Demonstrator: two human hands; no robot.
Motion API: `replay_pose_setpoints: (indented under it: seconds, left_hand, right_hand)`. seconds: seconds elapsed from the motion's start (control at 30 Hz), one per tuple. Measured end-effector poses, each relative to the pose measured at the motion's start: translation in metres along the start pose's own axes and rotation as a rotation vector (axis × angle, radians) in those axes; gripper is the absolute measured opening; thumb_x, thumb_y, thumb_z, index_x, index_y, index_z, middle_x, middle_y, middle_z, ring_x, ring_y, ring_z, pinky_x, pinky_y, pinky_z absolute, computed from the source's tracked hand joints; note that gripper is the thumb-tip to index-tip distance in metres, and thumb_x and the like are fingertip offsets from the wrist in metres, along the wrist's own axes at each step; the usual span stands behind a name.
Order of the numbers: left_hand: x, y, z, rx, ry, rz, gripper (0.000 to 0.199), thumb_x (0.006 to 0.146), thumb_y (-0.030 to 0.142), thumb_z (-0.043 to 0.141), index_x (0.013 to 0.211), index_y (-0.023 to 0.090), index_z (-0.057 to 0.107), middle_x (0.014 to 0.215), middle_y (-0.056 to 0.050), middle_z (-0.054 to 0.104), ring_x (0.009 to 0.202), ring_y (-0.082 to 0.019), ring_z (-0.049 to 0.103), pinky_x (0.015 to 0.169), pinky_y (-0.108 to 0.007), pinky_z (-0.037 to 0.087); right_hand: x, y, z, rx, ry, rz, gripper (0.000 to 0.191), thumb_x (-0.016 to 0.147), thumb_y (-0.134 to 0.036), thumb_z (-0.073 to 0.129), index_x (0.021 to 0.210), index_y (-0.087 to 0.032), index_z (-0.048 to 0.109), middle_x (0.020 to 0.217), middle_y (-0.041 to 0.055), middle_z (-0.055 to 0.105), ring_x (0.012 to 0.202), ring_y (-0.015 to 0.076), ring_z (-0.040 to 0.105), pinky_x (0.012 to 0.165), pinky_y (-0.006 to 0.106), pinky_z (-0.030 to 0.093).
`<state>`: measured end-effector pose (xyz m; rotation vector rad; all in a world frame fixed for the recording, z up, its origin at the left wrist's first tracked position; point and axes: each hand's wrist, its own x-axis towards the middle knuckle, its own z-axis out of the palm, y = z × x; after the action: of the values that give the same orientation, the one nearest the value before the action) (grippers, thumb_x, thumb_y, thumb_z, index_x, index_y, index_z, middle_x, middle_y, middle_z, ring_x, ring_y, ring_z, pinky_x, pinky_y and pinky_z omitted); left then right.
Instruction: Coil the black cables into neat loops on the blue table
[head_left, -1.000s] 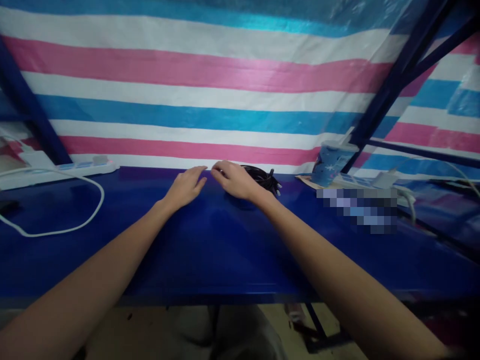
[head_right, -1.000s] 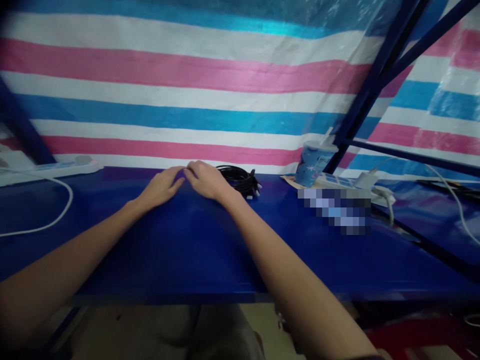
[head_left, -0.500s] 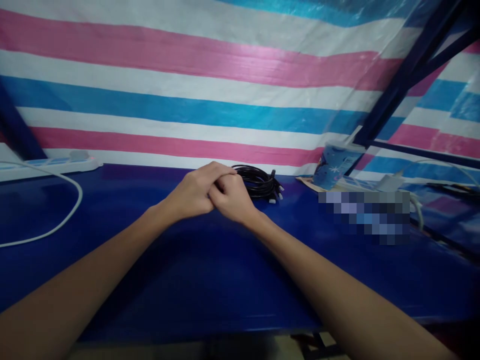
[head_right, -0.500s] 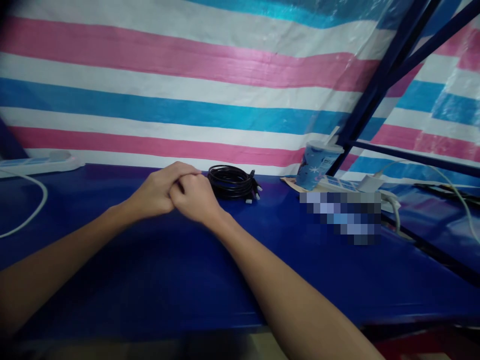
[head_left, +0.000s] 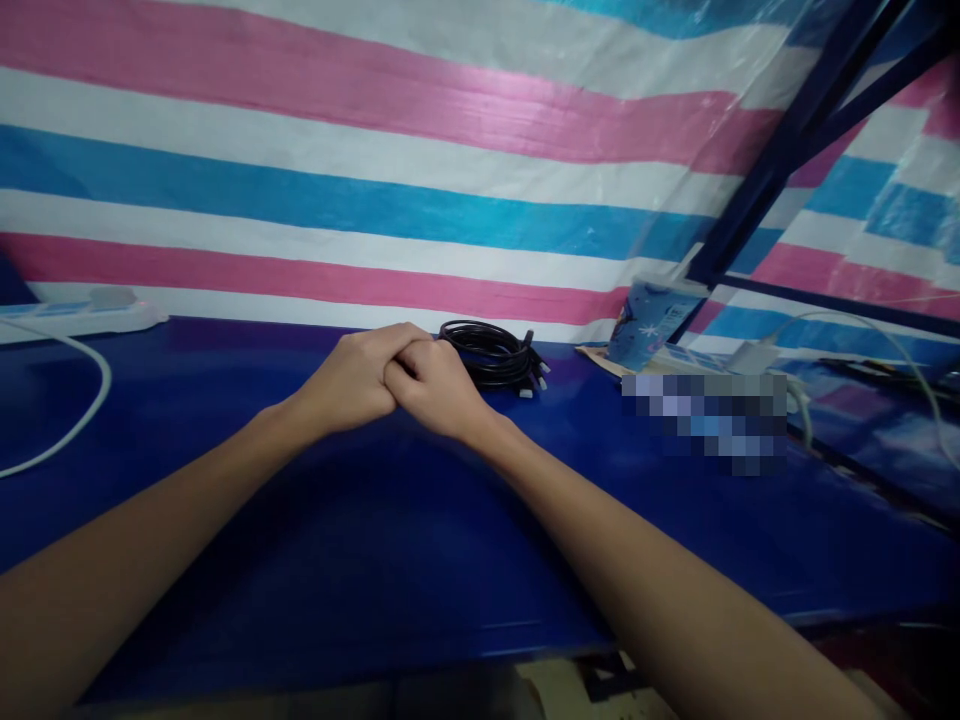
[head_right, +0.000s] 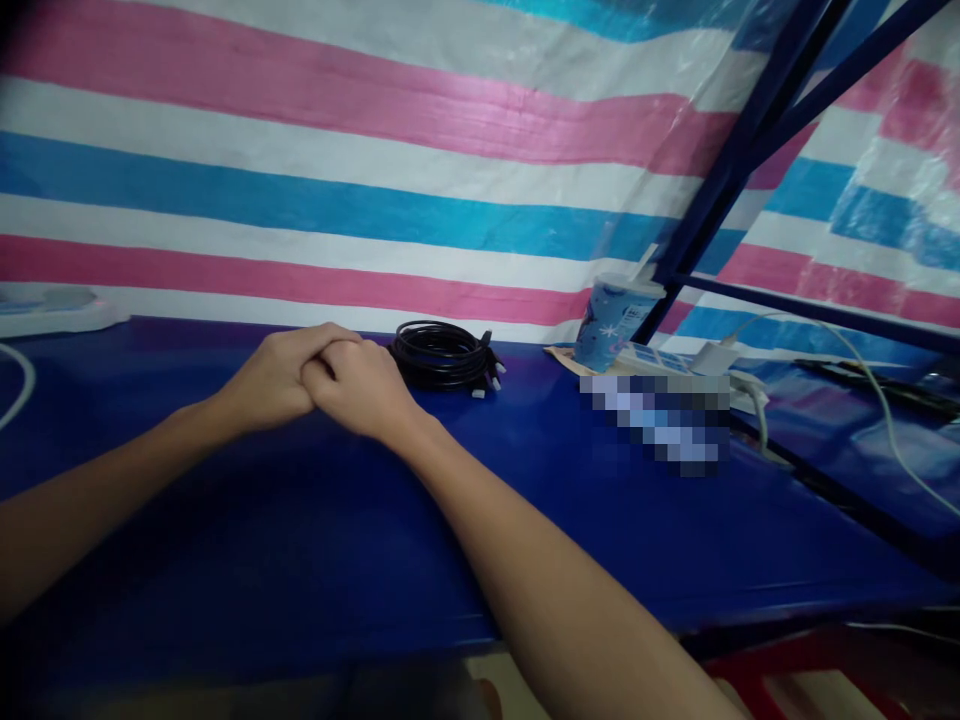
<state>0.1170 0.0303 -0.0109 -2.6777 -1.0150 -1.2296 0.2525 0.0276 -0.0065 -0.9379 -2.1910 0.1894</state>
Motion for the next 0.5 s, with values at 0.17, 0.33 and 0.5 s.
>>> replay_pose_setpoints:
  seconds: [0.17,0.33,0.5]
  left_hand:
    - [0.0011,0.0016,-0.002,-0.014,-0.024,-0.029,0.044,0.06,0.006,0.043,0.098,0.02,0.059,0.095,-0.003,0.069,0.085,-0.017,0.064,0.072,-0.029,0.048]
    - [0.0014,-0.0006,-0.0019,-0.013,-0.017,-0.006,0.04,0.061,0.007,0.043,0.095,0.02,0.059,0.093,-0.003,0.069,0.083,-0.017,0.064,0.07,-0.029,0.048]
    - [0.003,0.0016,-0.0033,-0.003,-0.02,-0.066,0.036,0.063,0.014,0.049,0.097,0.019,0.062,0.091,-0.004,0.07,0.079,-0.017,0.064,0.067,-0.029,0.047]
  right_hand:
    - [0.0002,0.0007,0.0007,0.06,-0.003,0.011,0.024,0.081,-0.022,0.042,0.065,-0.015,0.058,0.072,0.0067,0.063,0.065,0.0142,0.05,0.062,0.029,0.033]
    - [0.0015,0.0011,0.0017,0.188,0.004,0.072,0.016,0.076,-0.02,0.047,0.061,-0.017,0.051,0.07,0.0051,0.059,0.066,0.0141,0.049,0.065,0.03,0.035]
    - [0.0021,-0.0022,0.0011,0.503,-0.14,0.2,0.014,0.076,-0.02,0.044,0.064,-0.017,0.05,0.064,0.0018,0.055,0.057,0.0116,0.051,0.057,0.027,0.044]
